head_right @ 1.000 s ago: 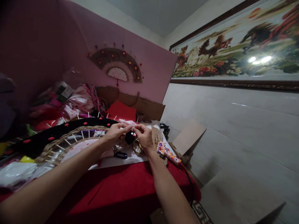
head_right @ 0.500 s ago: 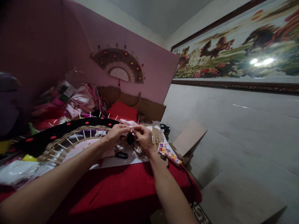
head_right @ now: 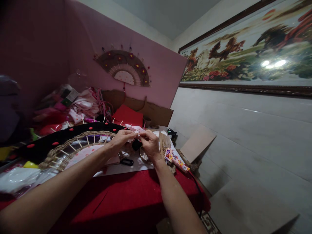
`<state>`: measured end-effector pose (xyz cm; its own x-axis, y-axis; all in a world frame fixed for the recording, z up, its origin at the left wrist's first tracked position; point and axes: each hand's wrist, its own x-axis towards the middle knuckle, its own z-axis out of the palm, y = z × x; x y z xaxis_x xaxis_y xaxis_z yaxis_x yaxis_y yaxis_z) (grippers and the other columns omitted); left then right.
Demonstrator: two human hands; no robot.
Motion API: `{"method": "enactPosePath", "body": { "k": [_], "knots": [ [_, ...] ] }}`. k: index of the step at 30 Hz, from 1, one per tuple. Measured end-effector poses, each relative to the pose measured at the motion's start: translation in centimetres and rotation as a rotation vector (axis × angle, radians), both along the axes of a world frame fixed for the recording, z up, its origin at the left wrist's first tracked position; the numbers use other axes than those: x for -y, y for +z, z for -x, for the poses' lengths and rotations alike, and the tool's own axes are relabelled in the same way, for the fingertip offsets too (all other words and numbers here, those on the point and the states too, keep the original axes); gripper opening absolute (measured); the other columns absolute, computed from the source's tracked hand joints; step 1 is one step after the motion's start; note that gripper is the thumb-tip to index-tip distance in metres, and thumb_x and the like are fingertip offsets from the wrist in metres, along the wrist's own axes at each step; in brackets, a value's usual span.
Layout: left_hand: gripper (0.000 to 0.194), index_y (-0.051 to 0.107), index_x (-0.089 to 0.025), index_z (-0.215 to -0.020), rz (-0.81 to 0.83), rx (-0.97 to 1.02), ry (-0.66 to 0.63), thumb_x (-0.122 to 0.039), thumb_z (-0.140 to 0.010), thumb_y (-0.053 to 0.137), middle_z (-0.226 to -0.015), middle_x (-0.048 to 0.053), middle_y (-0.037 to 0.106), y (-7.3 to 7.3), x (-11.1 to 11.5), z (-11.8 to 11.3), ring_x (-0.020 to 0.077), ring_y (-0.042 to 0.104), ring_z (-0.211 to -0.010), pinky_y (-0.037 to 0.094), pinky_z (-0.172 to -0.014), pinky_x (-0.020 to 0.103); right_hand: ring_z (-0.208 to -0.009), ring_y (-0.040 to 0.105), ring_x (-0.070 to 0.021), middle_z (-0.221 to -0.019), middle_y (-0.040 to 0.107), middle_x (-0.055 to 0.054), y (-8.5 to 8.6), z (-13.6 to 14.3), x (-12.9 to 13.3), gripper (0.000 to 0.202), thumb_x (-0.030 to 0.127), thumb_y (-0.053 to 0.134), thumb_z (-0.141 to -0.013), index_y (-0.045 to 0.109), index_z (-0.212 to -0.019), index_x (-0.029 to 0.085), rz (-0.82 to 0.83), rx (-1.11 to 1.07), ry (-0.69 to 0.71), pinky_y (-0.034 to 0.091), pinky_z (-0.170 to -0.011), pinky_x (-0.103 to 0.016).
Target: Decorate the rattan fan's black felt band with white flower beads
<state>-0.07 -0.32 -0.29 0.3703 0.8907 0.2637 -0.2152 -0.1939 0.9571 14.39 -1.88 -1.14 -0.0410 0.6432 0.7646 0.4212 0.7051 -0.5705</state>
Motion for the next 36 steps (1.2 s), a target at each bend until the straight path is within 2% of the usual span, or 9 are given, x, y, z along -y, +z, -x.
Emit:
{"method": "enactPosePath", "body": {
  "k": [6,14,18,22,26,32,36],
  "knots": [
    [0.027,0.055,-0.014,-0.058,0.000,0.012,0.003,-0.039,-0.063,0.067,-0.041,-0.006,0.039,-0.16,-0.45,0.07,0.0043,0.028,-0.034,0.017,-0.037,0.019,-0.077,0.058,-0.0166,-0.084,0.063,-0.003,0.04,-0.14,0.19,0.013,0.029,0.061,-0.077,0.069,-0.085,0.023,0.038,0.037,0.042,0.045,-0.066,-0.027],
    [0.028,0.053,-0.015,-0.054,-0.006,-0.008,-0.013,-0.038,-0.064,0.066,-0.040,-0.006,0.037,0.27,0.17,-0.03,0.0039,0.028,-0.034,0.017,-0.036,0.020,-0.067,0.055,-0.0147,-0.073,0.060,-0.002,0.16,-0.13,0.28,0.012,0.028,0.058,-0.078,0.065,-0.074,0.020,0.006,0.015,-0.042,0.042,-0.058,-0.025],
    [0.026,0.053,-0.015,-0.053,-0.022,-0.017,0.019,-0.035,-0.063,0.066,-0.039,-0.006,0.037,0.26,0.17,-0.13,0.0041,0.029,-0.033,0.017,-0.036,0.020,-0.066,0.055,-0.0144,-0.073,0.059,-0.002,0.14,-0.09,0.43,0.012,0.029,0.059,-0.078,0.064,-0.074,0.020,0.006,0.028,-0.029,0.042,-0.056,-0.024],
    [0.026,0.054,-0.014,-0.052,-0.038,-0.021,0.053,-0.033,-0.061,0.069,-0.041,-0.005,0.041,0.03,-0.05,-0.26,0.0039,0.031,-0.035,0.018,-0.038,0.019,-0.072,0.056,-0.0157,-0.079,0.061,-0.003,0.04,-0.04,0.38,0.010,0.028,0.057,-0.079,0.064,-0.081,0.021,0.014,0.031,0.016,0.044,-0.060,-0.025],
    [0.027,0.054,-0.014,-0.051,-0.026,-0.024,0.047,-0.034,-0.060,0.070,-0.040,-0.006,0.039,-0.08,-0.09,-0.27,0.0037,0.031,-0.034,0.018,-0.037,0.018,-0.072,0.055,-0.0158,-0.076,0.059,-0.002,-0.07,-0.07,0.17,0.011,0.026,0.055,-0.080,0.063,-0.075,0.021,0.009,0.072,-0.009,0.043,-0.062,-0.025],
    [0.029,0.054,-0.014,-0.052,-0.016,-0.022,0.020,-0.038,-0.061,0.069,-0.039,-0.006,0.039,0.02,0.17,-0.12,0.0037,0.030,-0.033,0.018,-0.036,0.019,-0.073,0.054,-0.0161,-0.078,0.059,-0.002,-0.16,-0.16,-0.01,0.011,0.028,0.053,-0.081,0.062,-0.080,0.021,0.045,0.082,0.007,0.043,-0.063,-0.025],
    [0.023,0.059,-0.013,-0.054,-0.020,-0.027,0.056,-0.033,-0.060,0.069,-0.039,-0.006,0.041,0.10,0.24,-0.37,0.0039,0.031,-0.033,0.019,-0.036,0.019,-0.071,0.053,-0.0157,-0.074,0.057,-0.002,-0.14,-0.17,0.07,0.010,0.026,0.052,-0.080,0.058,-0.075,0.020,0.047,0.088,-0.005,0.042,-0.060,-0.025]
  ]
}}
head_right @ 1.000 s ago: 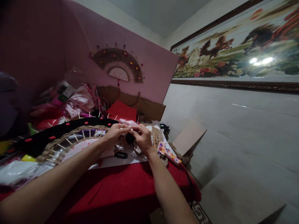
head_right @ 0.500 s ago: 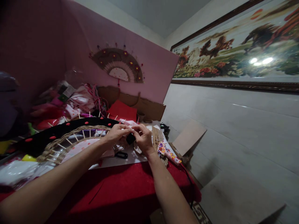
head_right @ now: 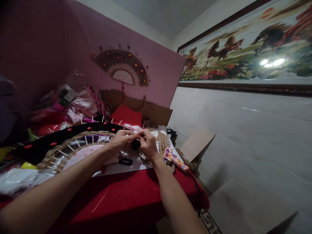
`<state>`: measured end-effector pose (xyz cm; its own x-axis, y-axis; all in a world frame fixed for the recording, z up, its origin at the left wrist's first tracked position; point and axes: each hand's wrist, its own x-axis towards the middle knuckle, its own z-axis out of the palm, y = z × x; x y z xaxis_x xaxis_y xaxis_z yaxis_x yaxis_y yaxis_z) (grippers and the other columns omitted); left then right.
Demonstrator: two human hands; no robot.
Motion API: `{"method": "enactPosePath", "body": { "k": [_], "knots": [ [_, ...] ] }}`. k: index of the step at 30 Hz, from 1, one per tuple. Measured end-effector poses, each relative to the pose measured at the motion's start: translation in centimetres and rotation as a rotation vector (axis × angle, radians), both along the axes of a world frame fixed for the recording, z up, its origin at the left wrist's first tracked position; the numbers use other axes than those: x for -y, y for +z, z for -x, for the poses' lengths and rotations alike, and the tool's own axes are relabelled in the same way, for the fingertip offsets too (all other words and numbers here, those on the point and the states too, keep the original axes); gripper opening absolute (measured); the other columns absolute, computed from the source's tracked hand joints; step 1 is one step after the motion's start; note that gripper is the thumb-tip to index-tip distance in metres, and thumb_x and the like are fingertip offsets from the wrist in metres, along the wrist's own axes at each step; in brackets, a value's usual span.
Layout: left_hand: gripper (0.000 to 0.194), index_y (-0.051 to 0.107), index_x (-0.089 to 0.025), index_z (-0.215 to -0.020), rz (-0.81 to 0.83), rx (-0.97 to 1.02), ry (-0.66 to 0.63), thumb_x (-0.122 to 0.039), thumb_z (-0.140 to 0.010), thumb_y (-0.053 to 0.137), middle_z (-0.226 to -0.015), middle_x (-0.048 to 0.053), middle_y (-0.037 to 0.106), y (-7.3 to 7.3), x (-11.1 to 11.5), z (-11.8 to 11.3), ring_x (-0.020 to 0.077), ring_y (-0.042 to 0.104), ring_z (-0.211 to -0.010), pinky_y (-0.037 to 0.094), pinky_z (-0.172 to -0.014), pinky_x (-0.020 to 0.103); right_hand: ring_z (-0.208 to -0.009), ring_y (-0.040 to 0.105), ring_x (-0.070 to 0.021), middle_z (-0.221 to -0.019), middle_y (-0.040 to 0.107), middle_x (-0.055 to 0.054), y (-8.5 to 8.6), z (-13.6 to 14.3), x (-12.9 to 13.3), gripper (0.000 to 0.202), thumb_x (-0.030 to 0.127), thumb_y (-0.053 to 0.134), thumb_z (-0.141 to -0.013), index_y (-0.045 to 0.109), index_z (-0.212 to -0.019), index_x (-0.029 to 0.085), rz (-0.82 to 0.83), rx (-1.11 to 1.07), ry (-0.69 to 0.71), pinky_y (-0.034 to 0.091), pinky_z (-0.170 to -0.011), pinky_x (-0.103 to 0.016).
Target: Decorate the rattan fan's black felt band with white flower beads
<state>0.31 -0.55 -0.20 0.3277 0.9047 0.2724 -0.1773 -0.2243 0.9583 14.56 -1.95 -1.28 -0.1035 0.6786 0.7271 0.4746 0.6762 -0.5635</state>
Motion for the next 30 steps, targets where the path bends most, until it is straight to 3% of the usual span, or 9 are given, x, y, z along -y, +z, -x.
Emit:
{"method": "enactPosePath", "body": {
  "k": [4,10,13,19,24,30],
  "knots": [
    [0.015,0.058,-0.014,-0.052,-0.014,0.024,0.108,-0.024,-0.057,0.067,-0.040,-0.006,0.042,0.1,-0.2,-0.4,0.0041,0.032,-0.035,0.019,-0.036,0.018,-0.061,0.051,-0.0131,-0.069,0.055,0.000,0.0,0.3,0.2,0.010,0.029,0.051,-0.081,0.054,-0.078,0.020,0.047,-0.109,0.007,0.042,-0.052,-0.023],
    [0.010,0.053,-0.015,-0.052,-0.001,0.099,0.253,-0.020,-0.060,0.058,-0.039,-0.007,0.040,0.3,-0.8,0.4,0.0040,0.031,-0.034,0.018,-0.036,0.018,-0.050,0.052,-0.0106,-0.070,0.059,0.000,0.4,0.1,-0.1,0.019,0.037,0.055,-0.078,0.046,-0.082,0.021,0.082,-0.499,0.102,0.042,-0.040,-0.021],
    [0.009,0.058,-0.014,-0.060,0.016,0.120,0.236,-0.022,-0.061,0.056,-0.039,-0.008,0.039,0.4,-0.8,0.7,0.0044,0.030,-0.032,0.018,-0.035,0.018,-0.051,0.053,-0.0103,-0.069,0.059,0.001,0.6,-0.3,-0.3,0.023,0.039,0.059,-0.075,0.050,-0.085,0.020,0.115,-0.558,0.114,0.044,-0.040,-0.021],
    [0.012,0.062,-0.012,-0.067,0.015,0.143,0.197,-0.020,-0.059,0.056,-0.045,-0.005,0.047,0.0,-0.8,0.4,0.0056,0.037,-0.037,0.023,-0.036,0.017,-0.047,0.049,-0.0084,-0.064,0.056,0.003,0.3,-0.3,-0.6,0.023,0.038,0.062,-0.073,0.060,-0.085,0.018,0.162,-0.459,0.128,0.043,-0.042,-0.021],
    [0.014,0.062,-0.013,-0.068,0.040,0.164,0.162,-0.015,-0.057,0.054,-0.044,-0.006,0.046,0.1,-0.7,0.4,0.0055,0.037,-0.036,0.023,-0.036,0.017,-0.046,0.049,-0.0077,-0.065,0.056,0.003,0.1,-0.4,-0.8,0.020,0.036,0.061,-0.075,0.061,-0.084,0.018,0.152,-0.468,0.153,0.042,-0.041,-0.020],
    [0.012,0.060,-0.013,-0.069,0.128,0.205,0.097,-0.020,-0.061,0.057,-0.051,-0.004,0.049,0.6,-0.1,0.5,0.0048,0.037,-0.037,0.020,-0.034,0.016,-0.044,0.048,-0.0073,-0.063,0.056,0.003,0.2,-0.3,-0.6,0.021,0.035,0.062,-0.074,0.062,-0.085,0.017,0.174,-0.481,0.187,0.042,-0.040,-0.020]
  ]
}}
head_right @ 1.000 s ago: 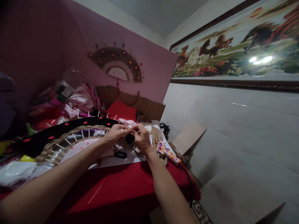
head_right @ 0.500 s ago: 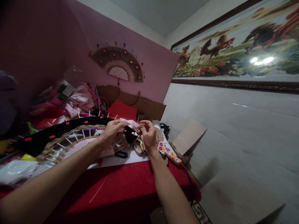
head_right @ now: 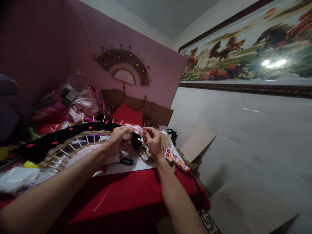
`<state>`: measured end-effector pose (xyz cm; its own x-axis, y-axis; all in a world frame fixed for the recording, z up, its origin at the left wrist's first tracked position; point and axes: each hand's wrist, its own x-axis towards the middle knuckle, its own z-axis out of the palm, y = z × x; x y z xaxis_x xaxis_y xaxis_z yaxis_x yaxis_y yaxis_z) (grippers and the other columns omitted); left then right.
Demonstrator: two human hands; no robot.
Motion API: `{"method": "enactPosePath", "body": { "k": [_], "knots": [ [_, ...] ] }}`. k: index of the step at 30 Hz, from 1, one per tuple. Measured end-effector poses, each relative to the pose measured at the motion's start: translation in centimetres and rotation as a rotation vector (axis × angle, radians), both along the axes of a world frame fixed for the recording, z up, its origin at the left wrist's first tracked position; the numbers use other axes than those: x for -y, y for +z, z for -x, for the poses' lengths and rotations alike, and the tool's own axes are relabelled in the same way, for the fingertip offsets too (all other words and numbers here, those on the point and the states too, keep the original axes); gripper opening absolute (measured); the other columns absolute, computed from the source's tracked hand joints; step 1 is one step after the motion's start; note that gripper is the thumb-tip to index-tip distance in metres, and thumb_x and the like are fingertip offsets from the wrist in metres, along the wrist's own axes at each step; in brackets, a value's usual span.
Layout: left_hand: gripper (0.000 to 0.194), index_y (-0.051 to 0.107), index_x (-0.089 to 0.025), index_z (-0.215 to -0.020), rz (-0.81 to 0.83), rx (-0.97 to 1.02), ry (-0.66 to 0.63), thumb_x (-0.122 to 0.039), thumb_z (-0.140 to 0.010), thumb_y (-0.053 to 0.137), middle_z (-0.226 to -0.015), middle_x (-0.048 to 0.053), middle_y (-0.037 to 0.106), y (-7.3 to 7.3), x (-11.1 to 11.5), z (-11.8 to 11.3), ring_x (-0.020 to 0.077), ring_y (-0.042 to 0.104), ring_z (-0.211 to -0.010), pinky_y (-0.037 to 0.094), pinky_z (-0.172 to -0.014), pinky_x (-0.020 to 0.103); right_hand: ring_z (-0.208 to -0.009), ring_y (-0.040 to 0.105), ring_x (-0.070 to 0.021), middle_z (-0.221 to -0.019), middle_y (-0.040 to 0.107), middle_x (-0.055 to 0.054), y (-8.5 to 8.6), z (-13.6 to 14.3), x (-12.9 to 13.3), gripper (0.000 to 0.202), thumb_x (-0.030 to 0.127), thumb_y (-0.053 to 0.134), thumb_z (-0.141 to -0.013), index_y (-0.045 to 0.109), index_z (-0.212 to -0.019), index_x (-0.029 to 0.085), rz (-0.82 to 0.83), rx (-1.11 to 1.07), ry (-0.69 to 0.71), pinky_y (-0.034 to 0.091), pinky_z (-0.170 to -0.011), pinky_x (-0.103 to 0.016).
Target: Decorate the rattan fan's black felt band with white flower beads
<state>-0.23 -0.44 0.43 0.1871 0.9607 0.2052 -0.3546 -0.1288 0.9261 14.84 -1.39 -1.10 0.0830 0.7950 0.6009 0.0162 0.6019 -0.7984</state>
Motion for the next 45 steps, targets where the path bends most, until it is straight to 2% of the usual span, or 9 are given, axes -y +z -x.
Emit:
{"method": "enactPosePath", "body": {
  "k": [4,7,11,18,22,30,41,45],
  "knots": [
    [0.010,0.058,-0.013,-0.069,0.043,0.023,-0.055,-0.021,-0.062,0.056,-0.047,-0.005,0.043,0.13,0.11,0.01,0.0032,0.028,-0.032,0.012,-0.031,0.016,-0.042,0.046,-0.0069,-0.059,0.055,0.004,0.04,0.12,0.12,0.022,0.038,0.063,-0.074,0.061,-0.078,0.017,0.027,0.004,0.003,0.041,-0.038,-0.020],
    [0.006,0.054,-0.015,-0.065,0.056,0.032,-0.065,-0.021,-0.064,0.054,-0.045,-0.006,0.040,0.16,0.12,-0.02,0.0034,0.026,-0.031,0.010,-0.031,0.016,-0.039,0.044,-0.0061,-0.056,0.054,0.004,0.03,0.07,0.10,0.023,0.039,0.062,-0.074,0.059,-0.074,0.016,0.043,0.008,-0.008,0.038,-0.036,-0.019],
    [0.004,0.050,-0.015,-0.060,0.066,0.039,-0.054,-0.017,-0.063,0.053,-0.043,-0.007,0.039,0.22,0.27,-0.03,0.0032,0.027,-0.031,0.011,-0.031,0.016,-0.040,0.044,-0.0064,-0.056,0.053,0.004,-0.09,-0.06,-0.03,0.022,0.038,0.062,-0.075,0.058,-0.075,0.016,0.035,0.009,-0.020,0.039,-0.036,-0.019],
    [0.005,0.056,-0.014,-0.066,0.054,0.028,-0.056,-0.019,-0.064,0.054,-0.044,-0.006,0.042,0.14,0.26,-0.13,0.0040,0.032,-0.032,0.014,-0.031,0.016,-0.044,0.048,-0.0072,-0.065,0.058,0.002,-0.27,-0.19,-0.37,0.020,0.033,0.061,-0.075,0.060,-0.086,0.017,0.033,0.012,-0.024,0.041,-0.039,-0.019],
    [0.008,0.057,-0.014,-0.069,0.043,0.020,-0.054,-0.018,-0.062,0.054,-0.047,-0.005,0.046,-0.22,-0.14,-0.17,0.0044,0.035,-0.034,0.016,-0.032,0.016,-0.044,0.047,-0.0076,-0.063,0.057,0.003,-0.15,-0.16,-0.40,0.021,0.033,0.063,-0.072,0.061,-0.086,0.017,0.037,0.032,-0.048,0.040,-0.040,-0.020],
    [0.010,0.059,-0.013,-0.065,0.040,-0.025,-0.047,-0.021,-0.060,0.059,-0.047,-0.004,0.046,-0.09,0.11,-0.26,0.0052,0.036,-0.035,0.017,-0.032,0.017,-0.044,0.044,-0.0075,-0.058,0.055,0.002,-0.21,0.02,-0.03,0.024,0.039,0.064,-0.073,0.060,-0.074,0.016,0.063,0.093,0.000,0.037,-0.038,-0.019],
    [0.010,0.060,-0.013,-0.065,-0.015,-0.003,-0.055,-0.012,-0.056,0.057,-0.051,-0.003,0.050,-0.55,-0.43,-0.30,0.0057,0.040,-0.042,0.025,-0.038,0.018,-0.039,0.042,-0.0062,-0.055,0.052,0.004,-0.40,-0.23,-0.18,0.034,0.050,0.056,-0.077,0.057,-0.074,0.017,0.065,0.143,-0.033,0.034,-0.036,-0.018],
    [0.005,0.058,-0.014,-0.063,-0.024,0.000,-0.069,-0.014,-0.058,0.060,-0.048,-0.004,0.046,-0.66,-0.56,-0.39,0.0053,0.038,-0.040,0.024,-0.038,0.018,-0.039,0.042,-0.0062,-0.055,0.052,0.003,-0.46,-0.23,-0.13,0.036,0.052,0.053,-0.078,0.057,-0.074,0.016,0.061,0.128,-0.022,0.034,-0.036,-0.018]
  ]
}}
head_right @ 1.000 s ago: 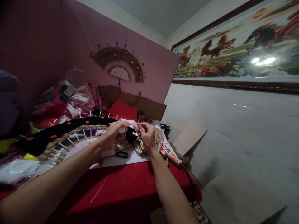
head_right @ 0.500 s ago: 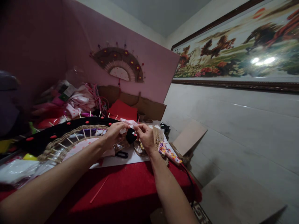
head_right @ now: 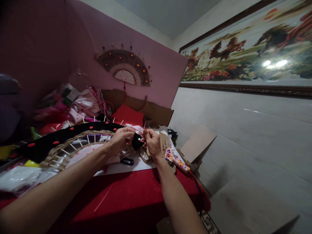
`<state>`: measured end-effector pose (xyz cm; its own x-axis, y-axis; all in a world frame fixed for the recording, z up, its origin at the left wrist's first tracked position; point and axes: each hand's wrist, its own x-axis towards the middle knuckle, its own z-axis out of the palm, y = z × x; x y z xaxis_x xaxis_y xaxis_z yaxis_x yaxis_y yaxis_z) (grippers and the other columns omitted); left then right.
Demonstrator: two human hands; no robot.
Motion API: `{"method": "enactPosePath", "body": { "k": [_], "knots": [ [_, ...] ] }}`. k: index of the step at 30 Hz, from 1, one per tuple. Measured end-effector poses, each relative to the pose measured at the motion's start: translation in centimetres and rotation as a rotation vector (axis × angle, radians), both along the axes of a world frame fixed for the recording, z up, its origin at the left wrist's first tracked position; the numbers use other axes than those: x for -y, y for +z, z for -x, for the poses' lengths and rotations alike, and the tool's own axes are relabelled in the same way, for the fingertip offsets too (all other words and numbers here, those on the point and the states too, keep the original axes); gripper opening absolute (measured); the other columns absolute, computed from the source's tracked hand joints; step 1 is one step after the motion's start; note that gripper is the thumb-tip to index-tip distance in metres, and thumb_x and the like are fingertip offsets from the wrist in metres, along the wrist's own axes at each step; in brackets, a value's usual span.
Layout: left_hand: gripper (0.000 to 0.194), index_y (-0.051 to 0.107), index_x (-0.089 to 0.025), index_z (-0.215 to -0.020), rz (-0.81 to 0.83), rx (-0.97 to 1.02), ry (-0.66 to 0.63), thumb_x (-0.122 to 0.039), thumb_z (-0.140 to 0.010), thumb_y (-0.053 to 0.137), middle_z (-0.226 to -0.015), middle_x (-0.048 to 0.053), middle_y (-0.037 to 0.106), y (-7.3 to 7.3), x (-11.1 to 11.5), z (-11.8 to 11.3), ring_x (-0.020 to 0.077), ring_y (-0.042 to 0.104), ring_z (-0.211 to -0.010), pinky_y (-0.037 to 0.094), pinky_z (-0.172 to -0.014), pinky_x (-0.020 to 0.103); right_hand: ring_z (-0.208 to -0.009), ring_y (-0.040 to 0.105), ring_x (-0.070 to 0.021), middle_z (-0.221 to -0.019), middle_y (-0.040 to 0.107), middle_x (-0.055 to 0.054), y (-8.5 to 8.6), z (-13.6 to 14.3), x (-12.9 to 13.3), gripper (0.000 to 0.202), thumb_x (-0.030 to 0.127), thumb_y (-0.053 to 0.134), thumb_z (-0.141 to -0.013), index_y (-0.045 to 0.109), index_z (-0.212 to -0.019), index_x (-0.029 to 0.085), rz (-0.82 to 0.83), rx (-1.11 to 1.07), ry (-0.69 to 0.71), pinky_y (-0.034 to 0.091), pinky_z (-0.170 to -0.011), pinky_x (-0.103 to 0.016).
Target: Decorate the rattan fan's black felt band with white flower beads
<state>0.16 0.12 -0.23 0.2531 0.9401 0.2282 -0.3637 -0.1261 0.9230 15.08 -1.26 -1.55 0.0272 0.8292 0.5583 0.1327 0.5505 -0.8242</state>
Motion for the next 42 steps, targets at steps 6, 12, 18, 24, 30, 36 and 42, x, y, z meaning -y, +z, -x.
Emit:
{"method": "enactPosePath", "body": {
  "k": [6,12,18,24,30,36,42],
  "knots": [
    [0.011,0.052,-0.015,-0.059,-0.001,-0.017,0.005,-0.018,-0.063,0.062,-0.046,-0.006,0.043,-0.06,0.21,-0.13,0.0047,0.036,-0.038,0.023,-0.037,0.017,-0.038,0.041,-0.0067,-0.054,0.051,0.003,0.08,0.09,0.10,0.040,0.056,0.051,-0.078,0.057,-0.073,0.017,0.007,0.029,-0.039,0.033,-0.035,-0.018],
    [0.016,0.050,-0.015,-0.056,-0.033,-0.057,0.002,-0.020,-0.065,0.063,-0.044,-0.006,0.042,-0.37,-0.07,0.05,0.0040,0.033,-0.036,0.023,-0.035,0.017,-0.036,0.040,-0.0073,-0.051,0.051,0.004,0.17,0.40,0.27,0.037,0.054,0.055,-0.076,0.055,-0.066,0.018,-0.006,0.117,-0.068,0.030,-0.034,-0.020],
    [0.008,0.054,-0.014,-0.063,-0.044,-0.077,0.021,-0.016,-0.064,0.062,-0.045,-0.006,0.043,-0.46,-0.20,0.13,0.0047,0.035,-0.037,0.025,-0.035,0.016,-0.036,0.039,-0.0078,-0.051,0.051,0.004,0.18,0.51,0.24,0.034,0.050,0.058,-0.074,0.055,-0.064,0.018,0.003,0.135,-0.080,0.031,-0.034,-0.021],
    [0.009,0.053,-0.014,-0.059,-0.063,-0.078,0.019,-0.016,-0.066,0.059,-0.042,-0.006,0.041,-0.46,-0.18,-0.01,0.0046,0.034,-0.035,0.024,-0.035,0.017,-0.042,0.042,-0.0090,-0.050,0.050,0.004,0.06,0.50,0.16,0.031,0.047,0.057,-0.076,0.056,-0.064,0.018,-0.040,0.213,-0.122,0.033,-0.041,-0.021],
    [0.014,0.053,-0.014,-0.057,-0.077,-0.095,0.013,-0.018,-0.067,0.062,-0.040,-0.005,0.042,-0.43,-0.14,-0.12,0.0045,0.034,-0.033,0.025,-0.035,0.017,-0.044,0.044,-0.0102,-0.050,0.050,0.003,-0.11,0.34,-0.07,0.031,0.047,0.056,-0.076,0.056,-0.064,0.018,-0.062,0.244,-0.136,0.034,-0.043,-0.021],
    [0.017,0.052,-0.014,-0.057,-0.083,-0.117,0.031,-0.020,-0.069,0.062,-0.039,-0.007,0.041,-0.20,0.24,-0.08,0.0039,0.033,-0.031,0.023,-0.034,0.017,-0.052,0.048,-0.0120,-0.055,0.053,0.001,0.00,0.48,0.15,0.029,0.045,0.056,-0.077,0.059,-0.066,0.018,-0.082,0.303,-0.149,0.038,-0.049,-0.022],
    [0.015,0.052,-0.014,-0.055,-0.091,-0.137,0.075,-0.013,-0.067,0.060,-0.039,-0.006,0.042,0.02,0.47,-0.13,0.0037,0.033,-0.033,0.022,-0.036,0.016,-0.054,0.049,-0.0124,-0.058,0.054,0.000,-0.01,0.48,0.18,0.028,0.042,0.055,-0.078,0.059,-0.066,0.017,-0.102,0.344,-0.174,0.039,-0.052,-0.022]
  ]
}}
